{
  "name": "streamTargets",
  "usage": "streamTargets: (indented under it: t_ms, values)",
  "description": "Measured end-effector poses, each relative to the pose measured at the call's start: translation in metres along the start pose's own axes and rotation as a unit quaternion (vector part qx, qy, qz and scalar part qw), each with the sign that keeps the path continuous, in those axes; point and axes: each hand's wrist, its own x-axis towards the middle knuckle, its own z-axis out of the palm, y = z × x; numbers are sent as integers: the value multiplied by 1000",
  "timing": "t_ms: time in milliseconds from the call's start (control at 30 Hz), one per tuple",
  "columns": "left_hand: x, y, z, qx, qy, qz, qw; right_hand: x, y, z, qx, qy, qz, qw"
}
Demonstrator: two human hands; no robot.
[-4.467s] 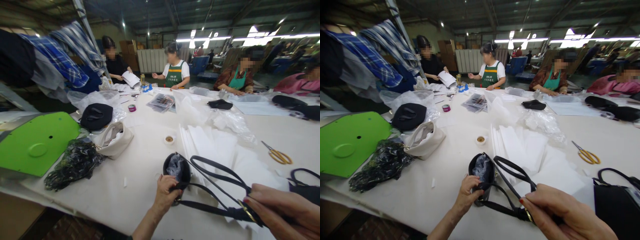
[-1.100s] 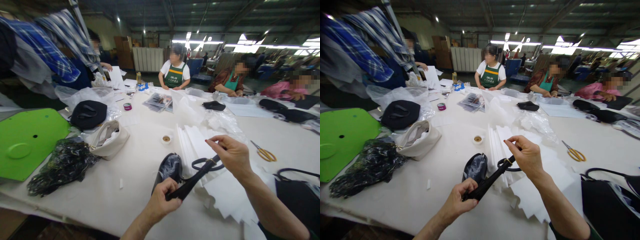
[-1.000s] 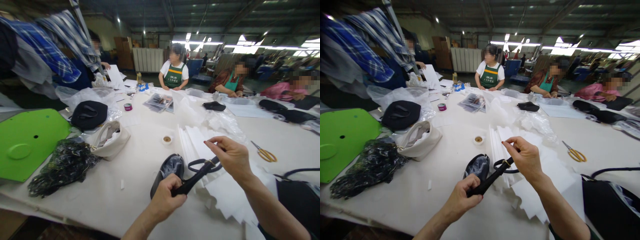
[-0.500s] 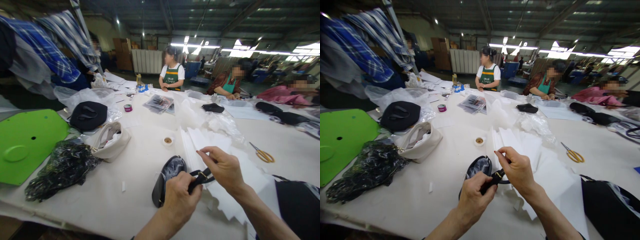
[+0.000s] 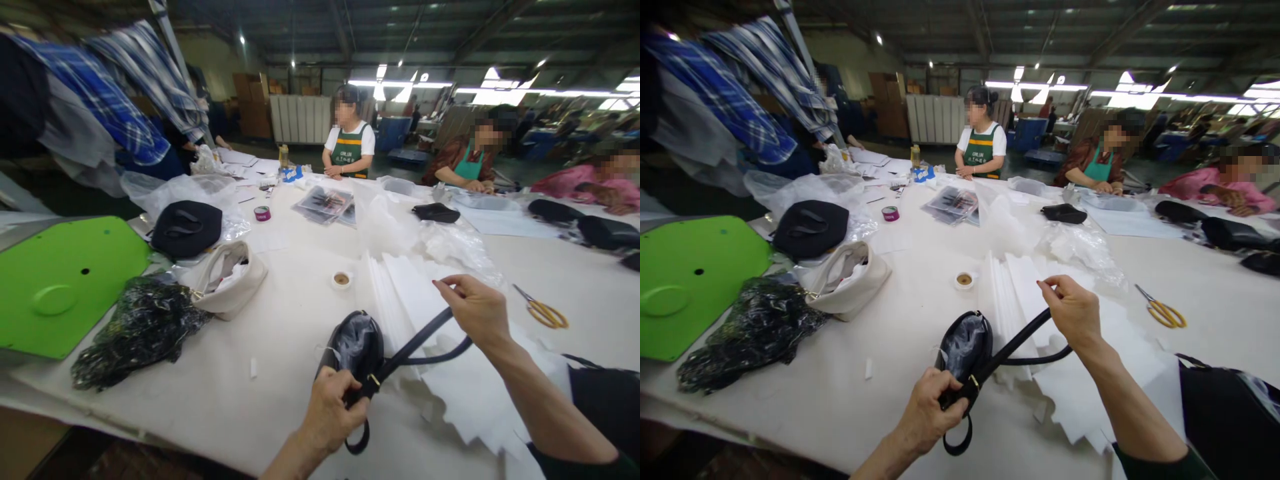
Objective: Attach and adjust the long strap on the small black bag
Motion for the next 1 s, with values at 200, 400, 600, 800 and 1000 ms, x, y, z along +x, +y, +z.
streamTargets:
  t_ms: [200,400,600,800,1000]
  values:
    - [1,-6,4,1,14,21,1000,7,19,7,-59,-47,-47,996]
    - [1,-3,8,-21,37,31,999,-48,-34,8,49,-289,-284,913]
    - [-5,-3,7,-20,-12,87,996,-118,-56,18,86,-410,-181,890]
    - [0,-5,-20,-57,-151,125,979,-134,-51,-5,210,-549,-31,809]
    - [4,-33,-16,104,-196,211,952,-160,-44,-23,159,-517,-48,840]
